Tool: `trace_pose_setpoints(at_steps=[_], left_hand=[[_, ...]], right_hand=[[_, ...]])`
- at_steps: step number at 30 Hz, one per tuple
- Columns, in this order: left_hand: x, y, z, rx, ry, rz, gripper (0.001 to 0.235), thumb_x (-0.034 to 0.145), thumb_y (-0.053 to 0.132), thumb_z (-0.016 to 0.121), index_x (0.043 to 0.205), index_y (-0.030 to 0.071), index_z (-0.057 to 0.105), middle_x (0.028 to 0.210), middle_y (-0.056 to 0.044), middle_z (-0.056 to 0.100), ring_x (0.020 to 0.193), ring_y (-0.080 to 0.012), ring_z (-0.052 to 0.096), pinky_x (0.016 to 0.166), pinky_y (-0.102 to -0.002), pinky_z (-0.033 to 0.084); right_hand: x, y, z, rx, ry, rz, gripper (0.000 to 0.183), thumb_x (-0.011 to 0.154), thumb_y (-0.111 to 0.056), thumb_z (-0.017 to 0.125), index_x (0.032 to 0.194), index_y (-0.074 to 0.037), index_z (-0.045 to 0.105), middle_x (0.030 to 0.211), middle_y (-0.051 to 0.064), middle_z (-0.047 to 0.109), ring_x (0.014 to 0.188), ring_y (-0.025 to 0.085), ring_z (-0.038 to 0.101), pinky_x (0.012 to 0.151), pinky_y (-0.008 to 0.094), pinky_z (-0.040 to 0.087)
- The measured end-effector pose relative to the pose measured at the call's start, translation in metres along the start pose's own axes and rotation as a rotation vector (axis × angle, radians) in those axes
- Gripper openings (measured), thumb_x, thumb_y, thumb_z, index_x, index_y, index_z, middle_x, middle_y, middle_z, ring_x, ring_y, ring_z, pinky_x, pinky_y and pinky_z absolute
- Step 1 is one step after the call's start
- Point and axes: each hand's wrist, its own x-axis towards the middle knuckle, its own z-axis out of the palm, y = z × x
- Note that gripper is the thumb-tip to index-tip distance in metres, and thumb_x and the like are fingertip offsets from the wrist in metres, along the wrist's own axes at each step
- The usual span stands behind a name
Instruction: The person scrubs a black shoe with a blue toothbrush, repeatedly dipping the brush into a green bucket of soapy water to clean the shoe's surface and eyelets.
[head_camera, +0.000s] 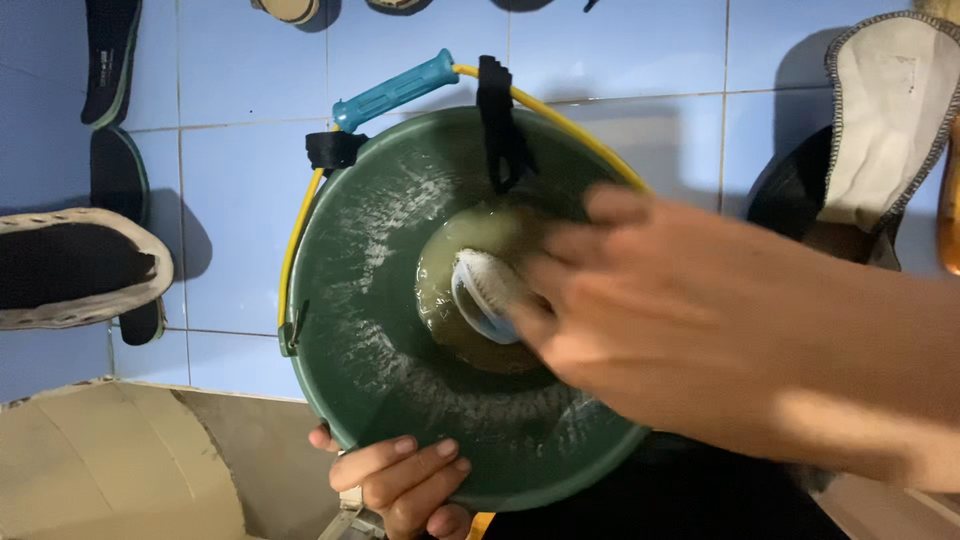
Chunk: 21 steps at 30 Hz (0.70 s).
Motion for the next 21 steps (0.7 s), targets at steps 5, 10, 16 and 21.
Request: trace_pose_setpoints(at_steps=[5, 10, 16, 21], left_hand=[[-0.001, -0.005, 0.002, -0.012, -0.009, 0.026, 0.05, 0.113, 0.044, 0.035, 0.071, 0.031, 0.06, 0.069, 0.017, 0.058, 0.091, -0.0057, 0.049, 0.133, -0.047, 0.018], [0.006, 0.016, -0.001, 0.058, -0.085, -0.104, 0.052, 0.114, 0.046, 0.032, 0.073, 0.03, 0.061, 0.077, 0.018, 0.057, 0.098, -0.0042, 0.048, 0.135, -0.048, 0.015], [0.006, 0.009, 0.015, 0.002, 0.053, -0.043, 0.055, 0.112, 0.042, 0.033, 0.065, 0.024, 0.055, 0.067, 0.013, 0.054, 0.092, -0.0075, 0.046, 0.135, -0.05, 0.015], [0.005, 0.013, 0.004, 0.059, 0.017, -0.13, 0.06, 0.111, 0.044, 0.033, 0.06, 0.021, 0.056, 0.067, 0.011, 0.055, 0.093, -0.008, 0.048, 0.136, -0.052, 0.016]], right_hand=[[-0.005, -0.004, -0.001, -0.113, 0.001, 0.0, 0.025, 0.104, -0.026, 0.052, 0.114, -0.01, 0.067, 0.079, 0.005, 0.072, 0.071, 0.025, 0.068, 0.069, 0.039, 0.05], [-0.011, -0.005, -0.004, -0.201, -0.044, 0.025, 0.012, 0.1, -0.012, 0.054, 0.094, -0.013, 0.064, 0.065, -0.001, 0.062, 0.064, 0.026, 0.059, 0.066, 0.04, 0.045], [-0.02, -0.009, -0.003, -0.058, -0.102, 0.025, 0.014, 0.099, -0.015, 0.056, 0.089, -0.015, 0.065, 0.07, 0.003, 0.067, 0.071, 0.029, 0.064, 0.069, 0.044, 0.047], [-0.03, -0.005, -0.008, 0.103, -0.134, 0.049, 0.021, 0.103, -0.014, 0.048, 0.099, -0.01, 0.068, 0.071, 0.002, 0.071, 0.072, 0.032, 0.067, 0.073, 0.046, 0.05]])
